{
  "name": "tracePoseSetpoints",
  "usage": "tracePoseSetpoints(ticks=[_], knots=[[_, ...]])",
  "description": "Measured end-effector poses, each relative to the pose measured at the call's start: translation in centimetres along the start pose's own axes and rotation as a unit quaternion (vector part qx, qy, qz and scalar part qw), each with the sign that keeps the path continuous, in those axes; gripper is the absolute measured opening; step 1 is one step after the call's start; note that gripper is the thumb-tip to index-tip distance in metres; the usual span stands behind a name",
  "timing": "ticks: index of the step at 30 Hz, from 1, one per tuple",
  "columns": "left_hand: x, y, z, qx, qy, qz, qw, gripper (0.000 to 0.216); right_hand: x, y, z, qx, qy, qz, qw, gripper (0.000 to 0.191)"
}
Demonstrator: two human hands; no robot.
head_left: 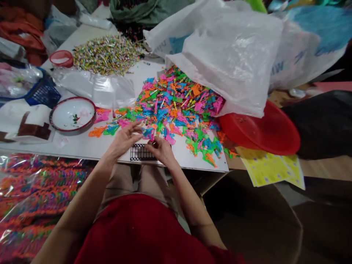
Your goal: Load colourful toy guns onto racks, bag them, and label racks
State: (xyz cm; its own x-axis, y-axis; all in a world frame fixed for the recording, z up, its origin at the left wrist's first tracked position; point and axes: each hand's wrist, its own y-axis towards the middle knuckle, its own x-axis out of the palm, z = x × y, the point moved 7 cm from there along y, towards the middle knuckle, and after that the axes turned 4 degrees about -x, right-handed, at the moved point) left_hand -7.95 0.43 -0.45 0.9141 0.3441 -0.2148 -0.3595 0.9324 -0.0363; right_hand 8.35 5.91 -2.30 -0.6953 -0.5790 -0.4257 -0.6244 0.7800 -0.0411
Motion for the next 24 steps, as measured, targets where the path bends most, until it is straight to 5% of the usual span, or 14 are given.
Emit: tracePoseSetpoints(ticks=[2, 6, 12, 20, 24], knots=[[-1.5, -1.0, -1.8, 0.037, 0.16, 0.035, 0.986, 0.048, 1.1, 0.2, 1.8, 0.033, 0.002, 0.045, 0.998, 0.021], [-0.1, -4.8, -6.6, 0.078, 0.372, -0.061, 0.923, 0.03, 5.5, 0.2, 3.9, 0.024, -0.012, 0.018, 0.999, 0.009], [0.6, -7.0, -9.7, 0.07, 0.405, -0.06, 0.91, 0.037, 8.9, -0.9, 3.6, -0.012, -0.046, 0.025, 0.999, 0.016], [0.1, -6.2, -9.8, 0.061, 0.425, -0.07, 0.9, 0.046, 11.4, -2.4, 2.8, -0.077, -0.211, -0.072, 0.972, 0.016], [0.1, -6.1, -9.9, 0.04, 0.426, -0.069, 0.901, 0.04, 12.5, -1.5, 2.3, -0.035, -0.276, -0.101, 0.955, 0.023]])
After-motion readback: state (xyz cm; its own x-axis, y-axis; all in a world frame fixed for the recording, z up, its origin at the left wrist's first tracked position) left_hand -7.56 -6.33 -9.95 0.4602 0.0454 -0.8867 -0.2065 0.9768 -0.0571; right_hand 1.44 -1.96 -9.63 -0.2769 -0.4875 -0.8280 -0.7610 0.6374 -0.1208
